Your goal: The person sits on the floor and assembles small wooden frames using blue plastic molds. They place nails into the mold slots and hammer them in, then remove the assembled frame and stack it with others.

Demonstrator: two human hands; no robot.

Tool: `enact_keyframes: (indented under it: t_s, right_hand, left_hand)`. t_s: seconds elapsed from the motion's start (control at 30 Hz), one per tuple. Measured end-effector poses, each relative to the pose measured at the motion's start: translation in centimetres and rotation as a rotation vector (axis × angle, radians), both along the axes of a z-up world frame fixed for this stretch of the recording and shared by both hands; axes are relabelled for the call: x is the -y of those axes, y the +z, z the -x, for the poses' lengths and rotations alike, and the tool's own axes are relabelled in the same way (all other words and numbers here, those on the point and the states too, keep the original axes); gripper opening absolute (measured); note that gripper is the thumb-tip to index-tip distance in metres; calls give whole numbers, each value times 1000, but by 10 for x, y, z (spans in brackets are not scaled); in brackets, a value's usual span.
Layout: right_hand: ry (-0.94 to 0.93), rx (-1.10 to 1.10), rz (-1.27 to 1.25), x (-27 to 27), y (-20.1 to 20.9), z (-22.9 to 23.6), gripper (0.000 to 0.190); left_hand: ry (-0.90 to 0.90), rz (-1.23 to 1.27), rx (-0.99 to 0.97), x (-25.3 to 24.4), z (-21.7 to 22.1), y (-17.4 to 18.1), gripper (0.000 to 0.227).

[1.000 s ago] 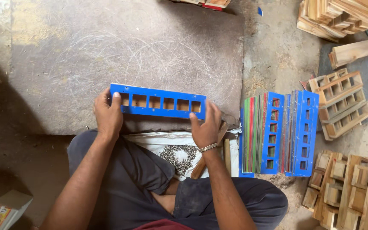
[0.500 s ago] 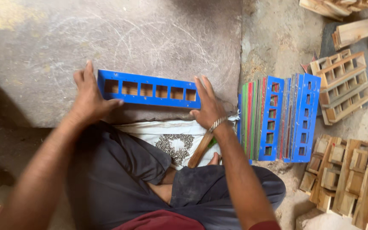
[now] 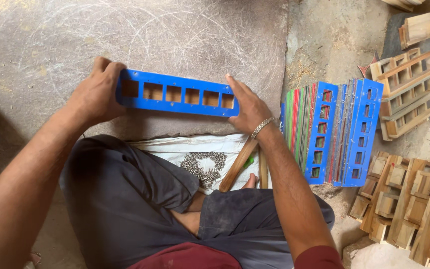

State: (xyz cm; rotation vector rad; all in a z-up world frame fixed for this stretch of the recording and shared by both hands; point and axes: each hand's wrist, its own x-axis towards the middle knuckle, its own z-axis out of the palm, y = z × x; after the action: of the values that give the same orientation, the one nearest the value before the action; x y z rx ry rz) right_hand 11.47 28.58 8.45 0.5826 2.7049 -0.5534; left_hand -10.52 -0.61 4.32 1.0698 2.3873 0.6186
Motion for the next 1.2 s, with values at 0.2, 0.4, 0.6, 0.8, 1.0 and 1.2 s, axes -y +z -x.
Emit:
enact_keyframes:
  t_s: [0.2,0.4,0.6,0.8,1.0,1.2]
  right_hand:
    - [10,37,-46,-1,4,2,118]
    - [-3,-62,33,2,4,-8,119]
    - [-497,-289,476,-6,-42,-42,131]
    - [-577,-428,599,-1,-76,-45,129]
    - [-696,-302,527,11,-58,-48,128]
    - [-543,-350,361,-1,-68,-39,132]
  left_hand:
    - [0,53,17,-5,0,4,84]
    - [46,7,55,6,0,-28,125]
    - [352,-54,174,21,10,-87,90]
    - [399,43,338,13,1,-81,51]
    - [392,126,302,9,-12,-72,45]
    - [333,99,231,1,0,-62,45]
